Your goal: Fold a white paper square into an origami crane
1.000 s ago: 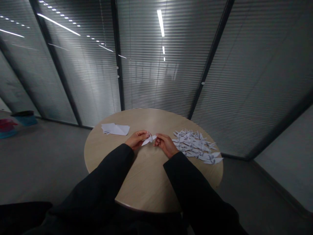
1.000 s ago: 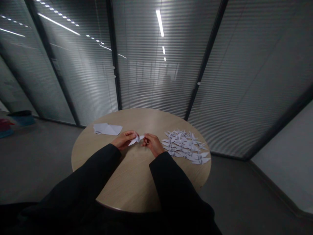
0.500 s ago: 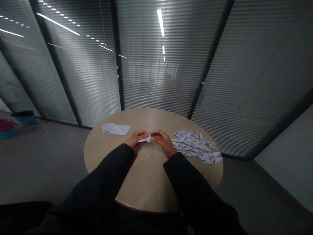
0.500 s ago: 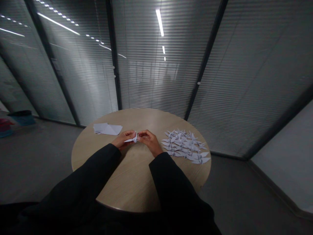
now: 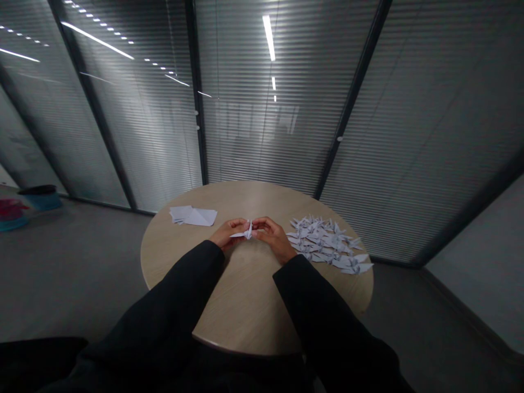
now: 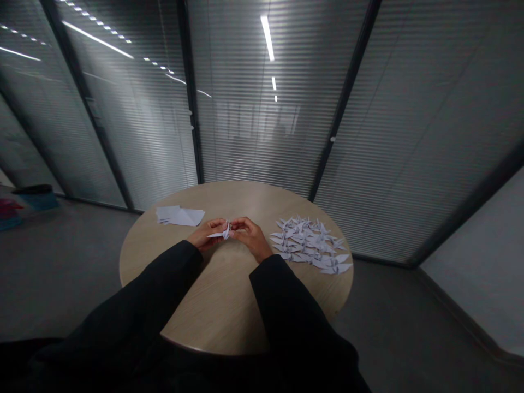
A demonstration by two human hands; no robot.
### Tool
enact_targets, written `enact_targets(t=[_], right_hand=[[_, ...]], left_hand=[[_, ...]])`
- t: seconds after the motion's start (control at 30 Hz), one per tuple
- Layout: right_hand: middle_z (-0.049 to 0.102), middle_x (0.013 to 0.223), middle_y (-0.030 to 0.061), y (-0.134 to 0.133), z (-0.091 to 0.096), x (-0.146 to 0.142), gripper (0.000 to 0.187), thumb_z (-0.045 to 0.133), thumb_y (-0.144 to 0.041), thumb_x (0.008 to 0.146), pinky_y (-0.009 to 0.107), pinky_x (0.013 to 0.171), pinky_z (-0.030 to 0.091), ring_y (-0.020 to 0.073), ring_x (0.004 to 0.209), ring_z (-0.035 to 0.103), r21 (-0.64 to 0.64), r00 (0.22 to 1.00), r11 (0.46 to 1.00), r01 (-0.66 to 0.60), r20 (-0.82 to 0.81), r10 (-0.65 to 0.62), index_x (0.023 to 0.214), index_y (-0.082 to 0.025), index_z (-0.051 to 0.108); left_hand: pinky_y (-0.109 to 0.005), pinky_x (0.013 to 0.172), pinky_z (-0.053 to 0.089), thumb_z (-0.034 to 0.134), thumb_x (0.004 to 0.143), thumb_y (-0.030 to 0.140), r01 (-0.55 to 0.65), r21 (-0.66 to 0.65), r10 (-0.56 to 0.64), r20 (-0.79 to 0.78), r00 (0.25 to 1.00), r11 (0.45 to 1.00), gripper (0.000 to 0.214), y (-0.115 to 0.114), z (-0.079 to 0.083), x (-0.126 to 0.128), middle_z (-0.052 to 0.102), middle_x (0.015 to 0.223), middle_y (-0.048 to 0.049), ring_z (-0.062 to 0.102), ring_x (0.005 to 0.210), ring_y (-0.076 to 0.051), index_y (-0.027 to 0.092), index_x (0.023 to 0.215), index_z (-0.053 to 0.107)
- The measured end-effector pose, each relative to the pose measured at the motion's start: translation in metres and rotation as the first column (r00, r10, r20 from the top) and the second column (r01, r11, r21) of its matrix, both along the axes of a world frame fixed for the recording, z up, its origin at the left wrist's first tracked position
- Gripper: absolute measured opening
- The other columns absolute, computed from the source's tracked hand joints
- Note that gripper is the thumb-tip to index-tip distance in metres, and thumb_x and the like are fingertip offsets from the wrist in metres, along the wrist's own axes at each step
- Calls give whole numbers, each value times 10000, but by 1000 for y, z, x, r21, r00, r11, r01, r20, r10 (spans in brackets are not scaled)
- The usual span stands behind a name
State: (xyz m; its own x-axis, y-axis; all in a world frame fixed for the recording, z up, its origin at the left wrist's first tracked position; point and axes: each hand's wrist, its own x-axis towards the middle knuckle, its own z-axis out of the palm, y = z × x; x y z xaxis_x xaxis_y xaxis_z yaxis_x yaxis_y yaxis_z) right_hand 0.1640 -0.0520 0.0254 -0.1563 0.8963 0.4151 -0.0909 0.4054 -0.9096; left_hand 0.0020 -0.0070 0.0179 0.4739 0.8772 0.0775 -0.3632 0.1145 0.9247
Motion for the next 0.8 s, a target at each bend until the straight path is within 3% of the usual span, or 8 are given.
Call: enact_targets(t=[0.23, 0.43, 0.6, 0.8], right_hand=[[581, 869, 8, 1, -1, 0, 308, 697, -286, 651, 304, 817, 442, 157, 878, 552, 36, 999, 999, 28, 30, -29, 928, -215, 583], [542, 863, 7, 2, -3, -1, 363, 616, -234, 670, 286, 751, 463, 154, 845, 547, 114, 986, 989, 90, 132, -105, 1028, -231, 551], [552, 923, 26, 4, -7, -2, 231, 590, -234, 697, 304, 774, 466, 163, 877, 548, 230, 949, 960, 161, 230, -214, 928, -221, 604], [556, 891, 32, 7, -8, 0, 136, 591, -235, 723, 298, 737, 479, 158, 831, 565, 243, 932, 947, 210, 243, -269, 852, -202, 622]], left_hand=[[-240, 603, 391, 840, 492, 350, -12, 13, 12, -39, 999, 1000, 375, 0, 1, 0, 616, 684, -22, 536, 613, -99, 120, 726, 659], [-242, 553, 364, 831, 469, 401, -32, 125, 51, -157, 986, 992, 389, 2, 0, 3, 577, 601, -7, 493, 536, -92, 116, 650, 637], [-243, 533, 343, 816, 471, 430, -41, 177, 79, -211, 974, 983, 403, 5, -2, 4, 567, 588, -6, 472, 517, -88, 116, 645, 632], [-256, 564, 371, 826, 443, 427, -29, 181, 73, -240, 968, 983, 425, 8, -5, 5, 572, 591, -7, 487, 538, -97, 111, 655, 639]])
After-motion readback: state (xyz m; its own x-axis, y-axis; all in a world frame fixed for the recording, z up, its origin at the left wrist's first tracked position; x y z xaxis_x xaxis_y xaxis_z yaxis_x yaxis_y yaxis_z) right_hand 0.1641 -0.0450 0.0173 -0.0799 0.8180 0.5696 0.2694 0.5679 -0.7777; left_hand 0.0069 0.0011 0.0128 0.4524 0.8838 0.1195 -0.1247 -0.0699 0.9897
